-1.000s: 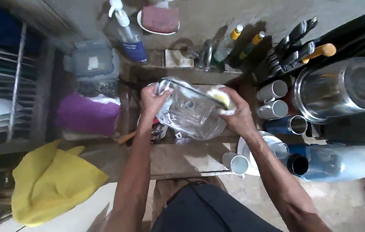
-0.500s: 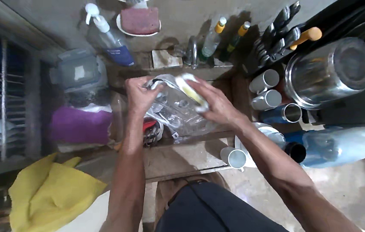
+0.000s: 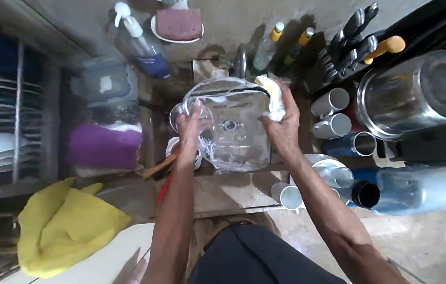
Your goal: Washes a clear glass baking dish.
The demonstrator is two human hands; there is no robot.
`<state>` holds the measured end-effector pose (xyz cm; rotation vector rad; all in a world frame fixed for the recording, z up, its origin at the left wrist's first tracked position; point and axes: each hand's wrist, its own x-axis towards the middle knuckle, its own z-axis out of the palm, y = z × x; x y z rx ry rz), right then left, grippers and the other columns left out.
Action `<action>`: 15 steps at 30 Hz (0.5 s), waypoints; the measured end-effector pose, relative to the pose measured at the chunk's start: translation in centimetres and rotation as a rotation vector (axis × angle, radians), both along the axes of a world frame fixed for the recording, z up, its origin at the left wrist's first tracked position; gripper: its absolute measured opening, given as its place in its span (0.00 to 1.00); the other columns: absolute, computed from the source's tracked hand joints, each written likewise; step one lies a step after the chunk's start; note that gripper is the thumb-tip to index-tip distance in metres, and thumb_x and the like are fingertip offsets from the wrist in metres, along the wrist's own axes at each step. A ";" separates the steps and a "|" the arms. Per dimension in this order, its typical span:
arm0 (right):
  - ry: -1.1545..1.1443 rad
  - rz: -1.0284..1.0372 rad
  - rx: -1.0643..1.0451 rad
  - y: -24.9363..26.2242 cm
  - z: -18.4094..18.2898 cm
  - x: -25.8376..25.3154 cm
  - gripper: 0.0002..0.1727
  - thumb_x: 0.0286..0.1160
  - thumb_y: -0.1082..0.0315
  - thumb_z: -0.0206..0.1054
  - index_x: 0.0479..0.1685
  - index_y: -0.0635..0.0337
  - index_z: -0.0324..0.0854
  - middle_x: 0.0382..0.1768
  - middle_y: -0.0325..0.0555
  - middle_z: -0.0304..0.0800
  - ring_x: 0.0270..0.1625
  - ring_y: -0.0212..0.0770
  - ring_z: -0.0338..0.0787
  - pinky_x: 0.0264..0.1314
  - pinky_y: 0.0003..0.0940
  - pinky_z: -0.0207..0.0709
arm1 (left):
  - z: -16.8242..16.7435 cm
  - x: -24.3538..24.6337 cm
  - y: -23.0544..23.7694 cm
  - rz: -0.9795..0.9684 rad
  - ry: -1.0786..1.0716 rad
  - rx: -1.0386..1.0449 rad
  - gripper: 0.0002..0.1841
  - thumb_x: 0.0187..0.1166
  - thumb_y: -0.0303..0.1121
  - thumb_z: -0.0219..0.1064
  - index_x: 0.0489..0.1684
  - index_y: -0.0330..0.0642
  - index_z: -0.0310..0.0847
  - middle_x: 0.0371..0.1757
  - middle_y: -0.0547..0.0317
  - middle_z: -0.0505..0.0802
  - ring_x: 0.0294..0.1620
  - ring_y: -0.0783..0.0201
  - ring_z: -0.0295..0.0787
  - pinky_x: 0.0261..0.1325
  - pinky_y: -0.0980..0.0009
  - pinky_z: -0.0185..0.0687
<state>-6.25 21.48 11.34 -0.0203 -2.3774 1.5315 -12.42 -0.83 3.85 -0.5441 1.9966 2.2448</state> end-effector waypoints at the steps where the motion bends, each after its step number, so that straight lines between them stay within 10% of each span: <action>1: -0.046 0.040 0.049 0.1 0.8 1.2 0.44 0.60 0.83 0.72 0.87 0.59 0.66 0.77 0.54 0.79 0.72 0.46 0.85 0.70 0.43 0.83 | -0.5 -0.1 0.0 -0.023 0.005 0.054 0.20 0.88 0.42 0.63 0.61 0.30 0.79 0.44 0.47 0.95 0.35 0.55 0.97 0.42 0.58 0.97; 9: -0.119 0.502 0.333 0.8 3.1 -0.5 0.44 0.56 0.69 0.80 0.84 0.56 0.74 0.83 0.54 0.74 0.80 0.48 0.79 0.79 0.49 0.77 | 3.3 -1.9 1.1 -0.437 0.607 -0.529 0.10 0.74 0.27 0.69 0.47 0.34 0.93 0.42 0.50 0.98 0.44 0.67 0.95 0.56 0.64 0.89; 11: -0.082 0.557 0.245 0.0 2.8 -2.4 0.44 0.55 0.70 0.79 0.83 0.58 0.74 0.83 0.53 0.73 0.82 0.47 0.77 0.82 0.47 0.75 | 3.4 -1.9 2.1 -0.482 0.693 -0.595 0.06 0.71 0.30 0.72 0.35 0.35 0.92 0.33 0.51 0.96 0.35 0.68 0.92 0.47 0.63 0.87; 15: -0.200 0.512 0.323 3.1 2.5 3.1 0.49 0.58 0.65 0.81 0.90 0.51 0.65 0.89 0.47 0.65 0.84 0.44 0.74 0.82 0.45 0.74 | 3.6 -2.1 -0.7 -0.357 0.590 -0.540 0.11 0.75 0.27 0.68 0.50 0.36 0.93 0.46 0.52 0.98 0.47 0.71 0.95 0.59 0.68 0.89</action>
